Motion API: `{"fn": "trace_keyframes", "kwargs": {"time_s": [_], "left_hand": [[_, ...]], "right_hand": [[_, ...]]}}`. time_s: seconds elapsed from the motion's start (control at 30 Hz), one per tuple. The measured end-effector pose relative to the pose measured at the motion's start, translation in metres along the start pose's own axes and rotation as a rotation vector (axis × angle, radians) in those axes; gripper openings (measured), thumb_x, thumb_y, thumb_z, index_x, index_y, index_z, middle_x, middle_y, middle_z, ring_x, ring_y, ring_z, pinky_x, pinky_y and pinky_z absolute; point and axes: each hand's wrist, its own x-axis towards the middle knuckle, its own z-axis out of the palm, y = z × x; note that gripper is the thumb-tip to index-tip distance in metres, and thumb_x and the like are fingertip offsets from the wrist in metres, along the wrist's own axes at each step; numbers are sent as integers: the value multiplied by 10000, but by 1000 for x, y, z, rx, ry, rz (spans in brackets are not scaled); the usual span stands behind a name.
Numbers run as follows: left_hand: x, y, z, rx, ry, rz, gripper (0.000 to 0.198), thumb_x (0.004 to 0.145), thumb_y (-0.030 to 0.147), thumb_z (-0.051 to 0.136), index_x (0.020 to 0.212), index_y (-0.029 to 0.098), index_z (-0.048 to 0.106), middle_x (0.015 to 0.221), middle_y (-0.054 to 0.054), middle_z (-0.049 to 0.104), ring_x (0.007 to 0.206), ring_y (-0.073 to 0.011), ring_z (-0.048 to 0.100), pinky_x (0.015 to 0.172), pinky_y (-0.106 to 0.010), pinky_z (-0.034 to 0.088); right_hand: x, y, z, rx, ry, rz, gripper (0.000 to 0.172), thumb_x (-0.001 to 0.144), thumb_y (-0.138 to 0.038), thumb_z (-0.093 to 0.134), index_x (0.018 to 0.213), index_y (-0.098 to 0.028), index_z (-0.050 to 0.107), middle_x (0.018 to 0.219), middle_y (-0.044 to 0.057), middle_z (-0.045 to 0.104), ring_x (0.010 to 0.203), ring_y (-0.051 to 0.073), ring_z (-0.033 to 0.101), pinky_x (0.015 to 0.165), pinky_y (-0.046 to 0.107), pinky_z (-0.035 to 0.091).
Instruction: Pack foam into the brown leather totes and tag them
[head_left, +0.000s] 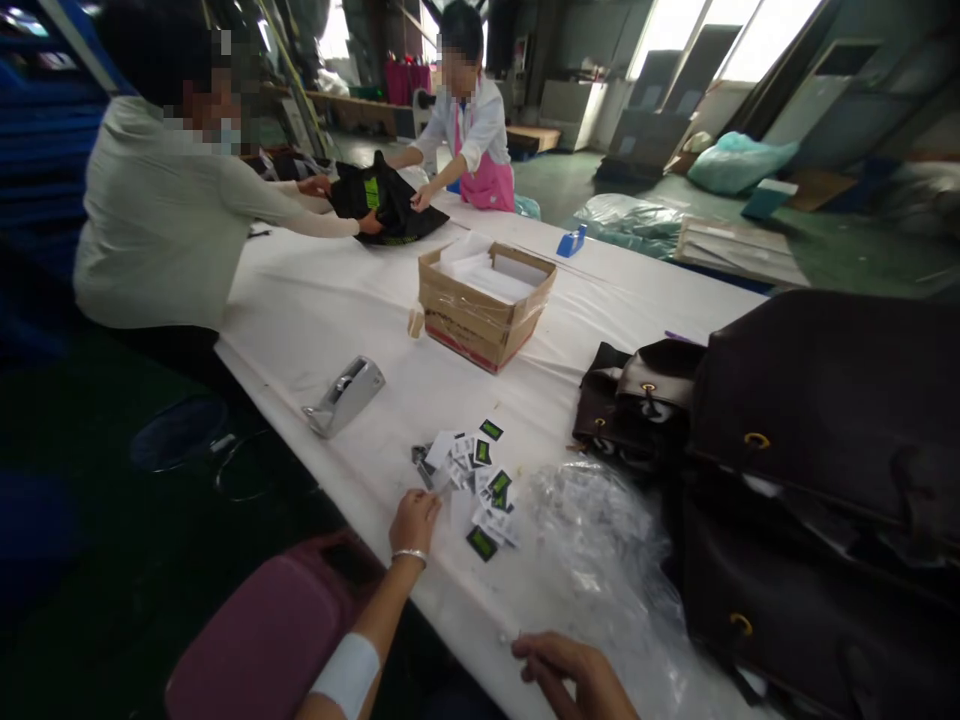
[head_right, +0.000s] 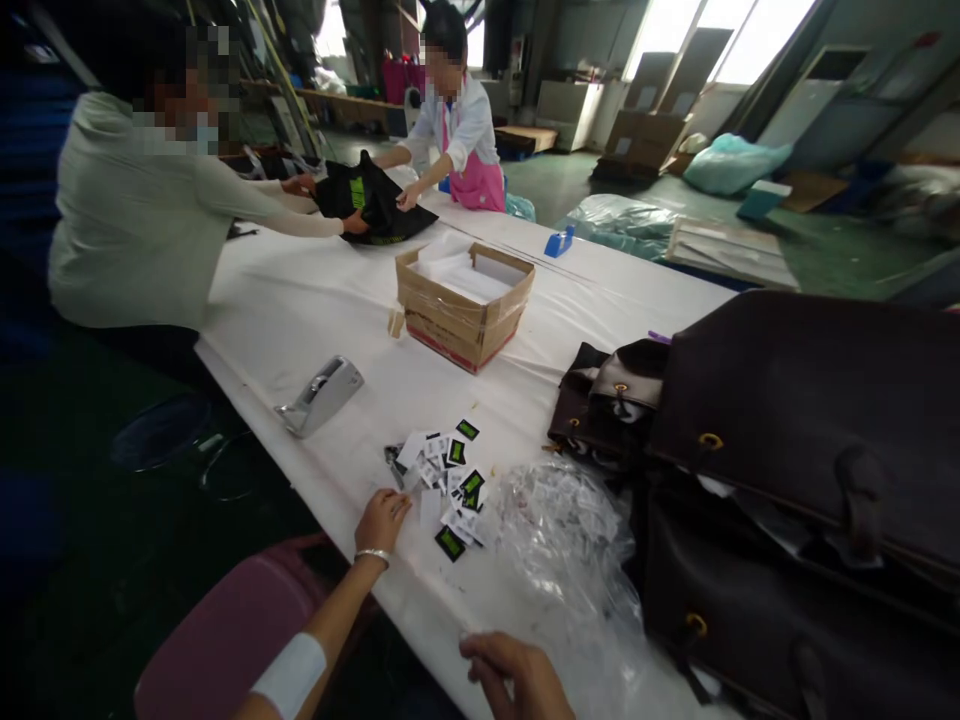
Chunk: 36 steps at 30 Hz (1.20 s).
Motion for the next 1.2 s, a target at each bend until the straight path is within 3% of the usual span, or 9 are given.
{"fn": "trace_keyframes", "kwargs": {"time_s": [0.13,0.27,0.5,0.7,0.87,1.07,1.2], "left_hand": [[-5,-5,-17,-7,-49,91,223,879,311,542,980,216,717,1006,-47,683,985,-216,576,935,-350,452],[-13,-9,-31,-63,-60,183,273,893,367,525,1019,210,709,978,-44,705,960,-220,597,928,-370,466],[-25,-15,-37,-215,-71,111,292,884,416,520,981,228,721,947,-31,707,950,-202,627,909,-345,497],[-24,-16,-39,-287,-116,70,300,882,428,515,982,230,718,970,-30,706,978,-204,626,924,-352,494],[-25,-22,-39,-251,-127,67,314,887,441,509,993,230,715,987,-37,703,989,-214,619,929,-367,485],[-24,-23,-38,-250,-125,71,272,881,415,533,978,236,713,975,-24,705,975,-200,626,912,-343,489],[-21,-18,-39,-257,-140,77,290,888,421,521,986,219,706,987,-34,702,972,-196,623,909,-342,484]], "right_hand": [[69,-28,4,-74,-97,-79,274,909,-306,469,1031,-238,705,1000,67,716,902,214,665,813,297,521],[128,-36,21,-140,-2,-161,275,882,-182,473,1029,-230,701,1034,57,703,965,205,641,888,310,490],[192,-31,52,-350,-2,-199,339,866,-110,472,1080,-261,689,1174,29,639,1055,180,600,919,272,460],[217,-30,63,-569,-68,-154,334,876,-127,462,1093,-279,667,1236,4,609,1023,182,609,825,254,474],[224,-28,61,-627,-140,-183,243,884,-150,477,964,-239,689,1084,21,676,990,177,614,788,237,454],[219,-29,62,-514,-169,-278,321,894,-157,461,1126,-283,645,1180,1,644,1062,155,589,882,223,430],[222,-29,67,-611,-176,-268,333,904,-172,446,1132,-300,652,1219,-1,621,1040,173,595,855,238,443]]}}
